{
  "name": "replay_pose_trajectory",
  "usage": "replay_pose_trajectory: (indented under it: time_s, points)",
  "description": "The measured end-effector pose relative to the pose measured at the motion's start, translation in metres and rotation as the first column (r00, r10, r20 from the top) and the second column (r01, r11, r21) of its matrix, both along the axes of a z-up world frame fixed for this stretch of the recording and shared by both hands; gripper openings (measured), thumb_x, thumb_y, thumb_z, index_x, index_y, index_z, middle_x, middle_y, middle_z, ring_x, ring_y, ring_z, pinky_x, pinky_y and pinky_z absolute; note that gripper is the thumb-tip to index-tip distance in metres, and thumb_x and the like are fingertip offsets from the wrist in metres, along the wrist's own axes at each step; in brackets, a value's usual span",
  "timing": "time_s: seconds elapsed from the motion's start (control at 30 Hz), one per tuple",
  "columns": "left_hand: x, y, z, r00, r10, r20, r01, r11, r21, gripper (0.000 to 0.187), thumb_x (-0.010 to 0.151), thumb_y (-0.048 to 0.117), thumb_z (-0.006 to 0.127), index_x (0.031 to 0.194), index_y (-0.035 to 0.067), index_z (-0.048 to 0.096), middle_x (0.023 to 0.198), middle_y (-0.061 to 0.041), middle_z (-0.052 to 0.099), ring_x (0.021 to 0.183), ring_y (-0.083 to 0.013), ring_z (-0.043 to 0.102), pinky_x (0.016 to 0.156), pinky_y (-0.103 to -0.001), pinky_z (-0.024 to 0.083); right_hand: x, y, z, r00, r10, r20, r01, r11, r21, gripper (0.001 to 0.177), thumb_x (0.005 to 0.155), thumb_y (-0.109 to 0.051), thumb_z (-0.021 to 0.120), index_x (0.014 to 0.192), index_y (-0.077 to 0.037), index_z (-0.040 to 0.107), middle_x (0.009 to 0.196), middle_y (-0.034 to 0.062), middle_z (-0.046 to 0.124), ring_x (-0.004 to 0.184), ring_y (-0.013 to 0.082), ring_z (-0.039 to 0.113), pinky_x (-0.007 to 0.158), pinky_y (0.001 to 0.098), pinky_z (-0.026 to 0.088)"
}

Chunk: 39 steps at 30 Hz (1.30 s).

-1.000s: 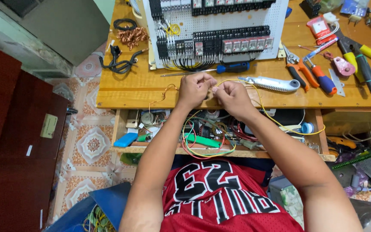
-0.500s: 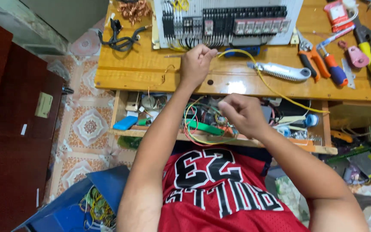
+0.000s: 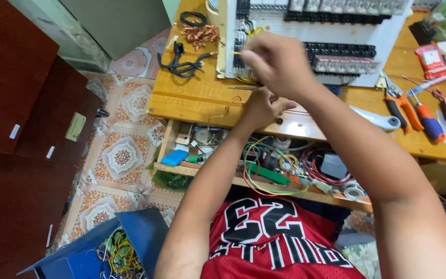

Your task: Wiring an electrical relay board by stripping and connecting wires

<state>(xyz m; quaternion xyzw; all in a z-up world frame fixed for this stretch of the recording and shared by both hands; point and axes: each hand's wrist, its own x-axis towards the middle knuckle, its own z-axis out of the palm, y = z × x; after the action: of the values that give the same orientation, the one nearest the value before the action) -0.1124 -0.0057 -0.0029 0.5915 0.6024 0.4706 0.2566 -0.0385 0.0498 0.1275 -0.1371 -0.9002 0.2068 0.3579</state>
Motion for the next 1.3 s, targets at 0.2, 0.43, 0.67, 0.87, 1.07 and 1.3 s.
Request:
replay_pose_trajectory:
  time_s: [0.2, 0.43, 0.67, 0.87, 1.07, 1.3]
  points:
    - [-0.004, 0.016, -0.036, 0.998, 0.07, 0.003, -0.07, 0.997, -0.037, 0.034, 0.073, 0.007, 0.059, 0.055, 0.014, 0.03, 0.05, -0.005, 0.04, 0.05, -0.0237, 0.043, 0.049, -0.041, 0.028, -0.169, 0.043, -0.041, 0.986, -0.012, 0.166, 0.051, 0.971, -0.235, 0.014, 0.097, -0.012, 0.06, 0.096, -0.013, 0.074, 0.095, 0.0062, 0.078, 0.084, 0.0195, 0.073, 0.072, 0.0368, 0.061]
    - [-0.005, 0.013, -0.038, 0.997, 0.081, 0.004, -0.081, 0.997, -0.01, 0.029, 0.076, 0.008, 0.058, 0.059, 0.011, 0.035, 0.061, -0.01, 0.044, 0.055, -0.0277, 0.046, 0.053, -0.044, 0.03, -0.304, 0.068, -0.076, 0.964, -0.088, 0.25, 0.161, 0.944, -0.288, 0.014, 0.096, -0.017, 0.058, 0.087, -0.014, 0.068, 0.088, 0.0079, 0.074, 0.081, 0.0252, 0.068, 0.065, 0.044, 0.055]
    - [-0.007, 0.011, -0.035, 0.996, 0.093, 0.005, -0.093, 0.996, 0.004, 0.026, 0.079, 0.009, 0.057, 0.062, 0.009, 0.038, 0.07, -0.013, 0.048, 0.059, -0.0311, 0.049, 0.056, -0.047, 0.032, -0.333, 0.075, -0.089, 0.98, -0.039, 0.196, 0.079, 0.977, -0.198, 0.07, 0.097, -0.032, 0.073, 0.155, -0.02, 0.036, 0.141, 0.0201, 0.057, 0.127, 0.0428, 0.059, 0.097, 0.0528, 0.053]
    - [-0.006, 0.007, -0.031, 0.995, 0.097, 0.002, -0.097, 0.995, 0.036, 0.023, 0.082, 0.01, 0.057, 0.065, 0.006, 0.042, 0.079, -0.017, 0.052, 0.064, -0.0344, 0.052, 0.059, -0.05, 0.033, -0.202, 0.039, -0.018, 0.957, 0.265, 0.116, -0.275, 0.958, 0.08, 0.049, 0.095, -0.021, 0.072, 0.138, -0.005, 0.056, 0.127, 0.0207, 0.065, 0.112, 0.0376, 0.064, 0.094, 0.0486, 0.05]
    - [0.002, 0.0, -0.006, 0.993, 0.114, -0.038, -0.107, 0.982, 0.154, 0.009, 0.09, 0.025, 0.073, 0.092, 0.017, 0.069, 0.089, -0.005, 0.069, 0.072, -0.025, 0.064, 0.071, -0.043, 0.049, -0.017, 0.02, 0.024, 0.954, 0.28, 0.111, -0.295, 0.942, 0.159, 0.017, 0.105, -0.015, 0.068, 0.116, -0.002, 0.071, 0.097, 0.0108, 0.074, 0.079, 0.0246, 0.068, 0.067, 0.0369, 0.051]
    - [0.008, 0.002, -0.009, 0.997, 0.066, 0.027, -0.069, 0.78, 0.623, 0.019, 0.09, 0.038, 0.076, 0.086, 0.019, 0.071, 0.082, 0.003, 0.066, 0.08, -0.0229, 0.069, 0.075, -0.034, 0.056, 0.115, 0.007, -0.049, 0.992, -0.053, 0.114, 0.059, 0.997, -0.045, 0.011, 0.1, -0.01, 0.068, 0.108, -0.006, 0.074, 0.096, 0.0157, 0.073, 0.089, 0.0393, 0.07, 0.072, 0.0449, 0.056]
